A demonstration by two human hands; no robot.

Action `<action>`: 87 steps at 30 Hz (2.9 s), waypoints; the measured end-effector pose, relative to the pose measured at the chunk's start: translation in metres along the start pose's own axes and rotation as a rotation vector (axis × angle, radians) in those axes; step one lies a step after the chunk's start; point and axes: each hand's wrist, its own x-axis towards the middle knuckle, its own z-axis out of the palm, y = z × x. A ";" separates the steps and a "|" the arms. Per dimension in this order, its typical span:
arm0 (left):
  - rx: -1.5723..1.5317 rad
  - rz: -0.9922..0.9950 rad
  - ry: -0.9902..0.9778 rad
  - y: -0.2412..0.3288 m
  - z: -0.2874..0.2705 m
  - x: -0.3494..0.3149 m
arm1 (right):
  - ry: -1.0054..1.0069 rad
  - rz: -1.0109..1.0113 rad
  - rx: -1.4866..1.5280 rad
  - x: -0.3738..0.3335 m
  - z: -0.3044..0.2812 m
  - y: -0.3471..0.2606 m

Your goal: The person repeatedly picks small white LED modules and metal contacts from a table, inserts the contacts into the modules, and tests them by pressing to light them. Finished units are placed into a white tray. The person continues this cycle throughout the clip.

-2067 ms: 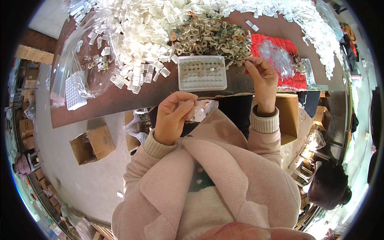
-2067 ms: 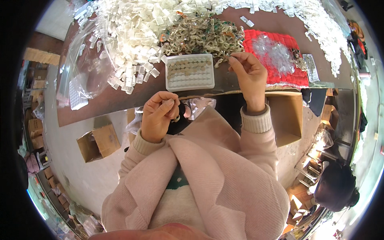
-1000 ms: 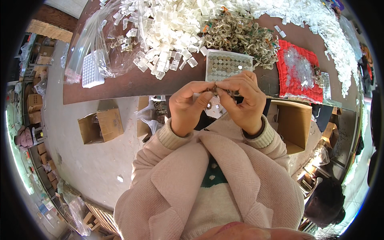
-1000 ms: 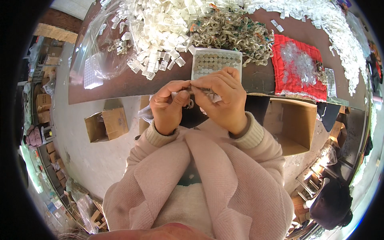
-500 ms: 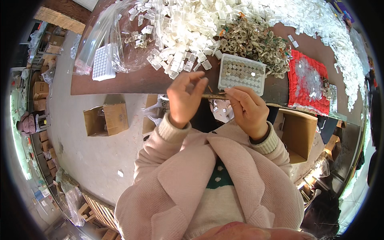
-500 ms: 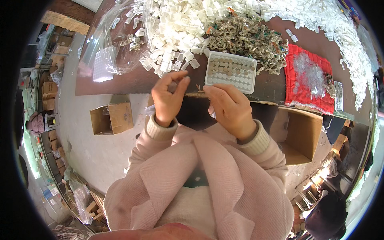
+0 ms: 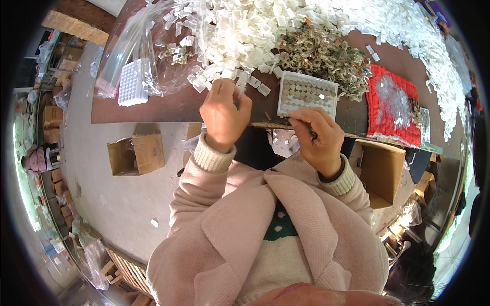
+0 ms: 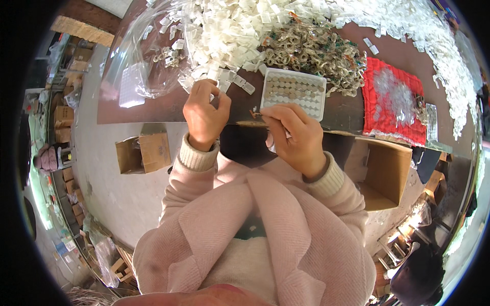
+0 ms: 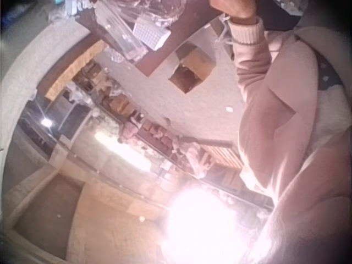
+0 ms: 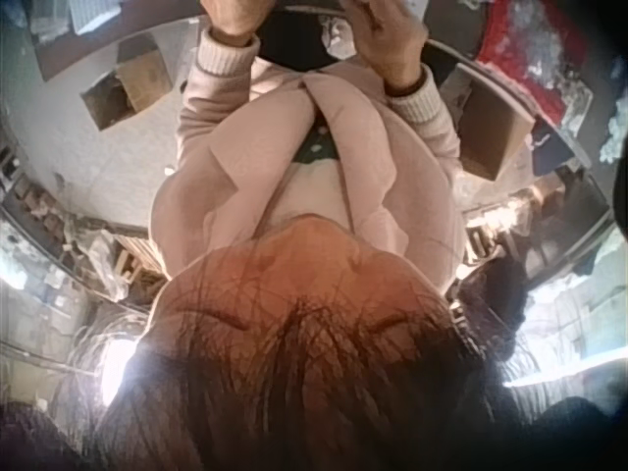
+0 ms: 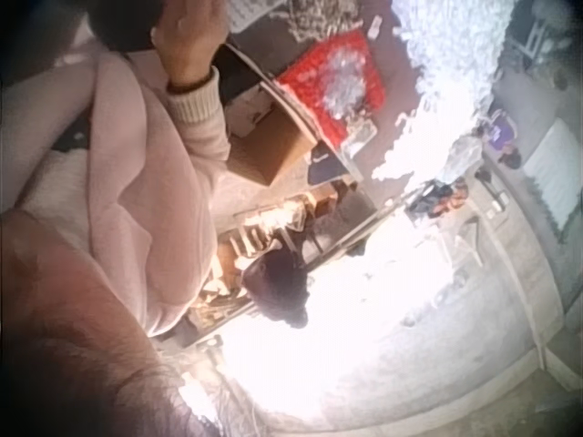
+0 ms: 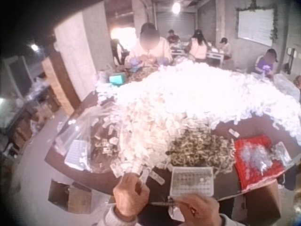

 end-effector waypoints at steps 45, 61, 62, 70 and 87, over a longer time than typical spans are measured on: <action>-1.483 -0.389 -0.026 0.041 0.002 -0.043 | -0.048 0.230 0.447 -0.002 0.004 -0.008; -1.725 -0.569 -0.042 0.049 0.006 -0.048 | 0.070 -0.102 0.040 -0.001 0.013 -0.007; -1.716 -0.580 -0.054 0.049 0.005 -0.047 | 0.082 -0.126 0.041 -0.001 0.014 -0.005; -1.396 -0.593 -0.147 0.052 -0.011 -0.039 | 0.078 -0.239 -0.099 -0.001 0.014 0.006; -1.600 -0.473 0.024 0.049 0.010 -0.047 | 0.040 0.064 0.149 -0.007 0.015 -0.016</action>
